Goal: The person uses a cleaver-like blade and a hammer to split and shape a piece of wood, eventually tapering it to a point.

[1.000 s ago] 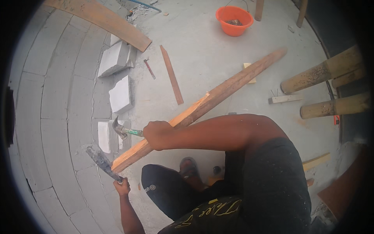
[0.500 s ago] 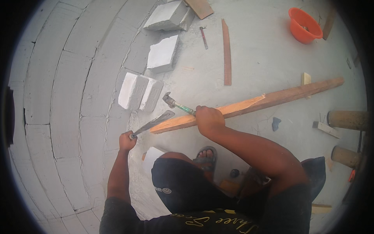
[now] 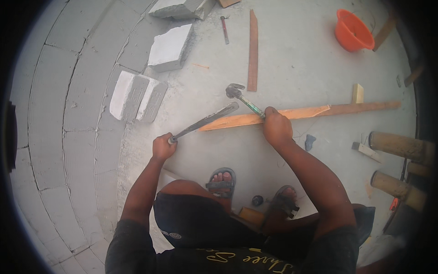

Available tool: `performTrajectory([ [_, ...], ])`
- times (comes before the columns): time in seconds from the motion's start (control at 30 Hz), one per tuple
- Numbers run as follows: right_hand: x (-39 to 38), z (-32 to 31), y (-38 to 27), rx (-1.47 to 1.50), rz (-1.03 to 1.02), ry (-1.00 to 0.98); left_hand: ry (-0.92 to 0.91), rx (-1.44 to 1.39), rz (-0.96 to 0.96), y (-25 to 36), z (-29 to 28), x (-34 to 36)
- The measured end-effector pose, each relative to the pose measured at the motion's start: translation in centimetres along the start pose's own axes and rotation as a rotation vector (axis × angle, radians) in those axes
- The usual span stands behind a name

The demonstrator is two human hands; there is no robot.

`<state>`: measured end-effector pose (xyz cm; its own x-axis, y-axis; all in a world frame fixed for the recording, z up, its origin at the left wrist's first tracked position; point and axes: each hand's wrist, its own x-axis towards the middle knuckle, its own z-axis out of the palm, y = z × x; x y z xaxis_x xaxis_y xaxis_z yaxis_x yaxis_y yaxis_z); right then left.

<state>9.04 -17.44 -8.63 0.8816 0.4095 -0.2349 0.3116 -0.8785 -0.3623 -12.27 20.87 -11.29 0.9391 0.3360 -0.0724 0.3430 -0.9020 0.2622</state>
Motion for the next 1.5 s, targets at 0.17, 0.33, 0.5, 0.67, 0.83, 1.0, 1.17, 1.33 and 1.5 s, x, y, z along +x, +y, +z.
performTrajectory([
  [0.17,1.8,-1.5,1.4,0.083,0.032,0.062,-0.022,0.035,0.032,1.6,-0.2,1.9],
  [0.33,1.8,0.7,2.3,0.119,0.158,0.02,-0.073,0.046,-0.048,3.0,1.0,3.5],
  [0.5,1.3,0.9,2.5,0.152,0.129,0.026,-0.113,0.081,-0.078,2.3,1.4,3.5],
  [0.67,1.0,1.5,3.1,0.299,0.092,0.02,-0.205,0.13,-0.018,1.6,2.1,4.1],
  [0.83,0.7,0.7,3.8,0.459,0.223,0.068,-0.115,0.105,0.079,2.0,3.3,4.5],
  [1.0,0.4,1.6,4.8,0.512,0.307,0.13,-0.17,0.093,0.051,2.2,2.9,5.1],
  [1.17,0.3,3.8,5.4,0.476,0.204,0.303,-0.178,0.105,0.106,1.6,3.1,6.3],
  [1.33,-0.5,2.5,2.1,0.548,0.136,0.371,-0.199,0.129,0.189,-0.1,3.1,7.9],
  [1.5,-1.8,1.0,0.7,0.594,0.32,0.212,-0.17,0.085,0.209,0.2,4.1,8.2],
])
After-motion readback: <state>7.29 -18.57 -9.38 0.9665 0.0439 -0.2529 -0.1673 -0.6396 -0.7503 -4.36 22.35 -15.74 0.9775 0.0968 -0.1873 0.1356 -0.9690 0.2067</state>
